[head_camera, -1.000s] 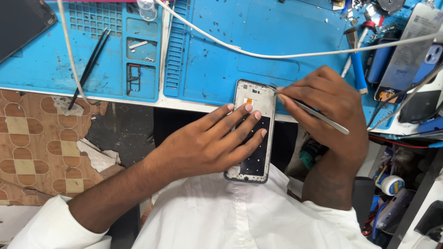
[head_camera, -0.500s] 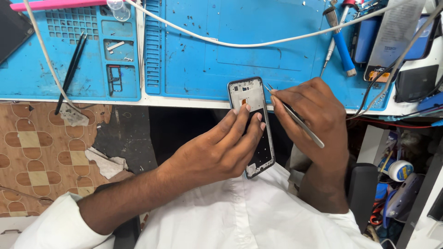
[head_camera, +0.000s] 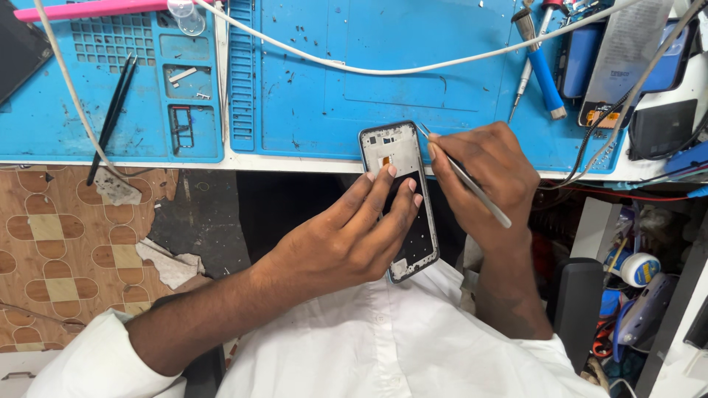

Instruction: The person uses a blue-handled prying tool and tweezers to remove adhesive residue and small components from the interior frame of a disassembled smartphone. The person works on the edges and top area of the phone frame, then sets the phone down on the workbench.

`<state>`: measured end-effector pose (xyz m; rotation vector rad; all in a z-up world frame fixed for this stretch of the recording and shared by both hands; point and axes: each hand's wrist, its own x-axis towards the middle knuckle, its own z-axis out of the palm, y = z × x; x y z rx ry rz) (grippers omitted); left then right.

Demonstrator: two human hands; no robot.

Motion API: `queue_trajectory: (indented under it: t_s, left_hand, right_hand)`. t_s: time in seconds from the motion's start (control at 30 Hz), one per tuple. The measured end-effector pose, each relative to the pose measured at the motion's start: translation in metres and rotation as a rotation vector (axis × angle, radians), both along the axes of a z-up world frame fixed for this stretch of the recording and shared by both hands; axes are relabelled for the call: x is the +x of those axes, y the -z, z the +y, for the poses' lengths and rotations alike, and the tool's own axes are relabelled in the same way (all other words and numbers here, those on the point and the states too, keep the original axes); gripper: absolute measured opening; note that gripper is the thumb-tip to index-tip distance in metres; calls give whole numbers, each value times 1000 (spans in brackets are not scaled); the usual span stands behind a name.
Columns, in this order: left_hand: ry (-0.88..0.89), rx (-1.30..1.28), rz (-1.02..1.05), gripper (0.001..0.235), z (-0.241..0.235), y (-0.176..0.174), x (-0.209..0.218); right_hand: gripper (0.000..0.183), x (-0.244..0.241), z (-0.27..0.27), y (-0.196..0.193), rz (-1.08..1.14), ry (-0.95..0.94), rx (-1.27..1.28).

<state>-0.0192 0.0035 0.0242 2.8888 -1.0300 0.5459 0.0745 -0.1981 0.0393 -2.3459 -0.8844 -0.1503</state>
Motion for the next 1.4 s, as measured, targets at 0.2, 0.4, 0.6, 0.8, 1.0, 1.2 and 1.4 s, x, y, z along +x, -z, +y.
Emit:
queue_trajectory:
  t_s: [0.2,0.4,0.6,0.8,1.0,1.2,1.4]
  left_hand:
    - [3,-2,6,32,1,1,-1]
    - [-11,-77,23,30,4,3,-2]
    - [-13,-119,45,30,3,7,-2]
    - [-20,-65,19,31,1,9,-5]
    - [-28,-163,60,34,6,8,-6]
    - [-11,-285,163,40,15,13,-6]
    - [11,-293,198,41,22,16,-6]
  right_hand:
    - [15,-3,0,11,-46,-7,19]
    - [18,5,-2,30,-83,-51,102]
    - [17,5,-3,25,-92,-69,85]
    - [16,-2,-3,16,-28,-18,54]
    - [15,6,1,26,17,-15,132]
    - [13,24,-7,22,131,-87,128]
    - [13,44,-10,22,227,-187,148]
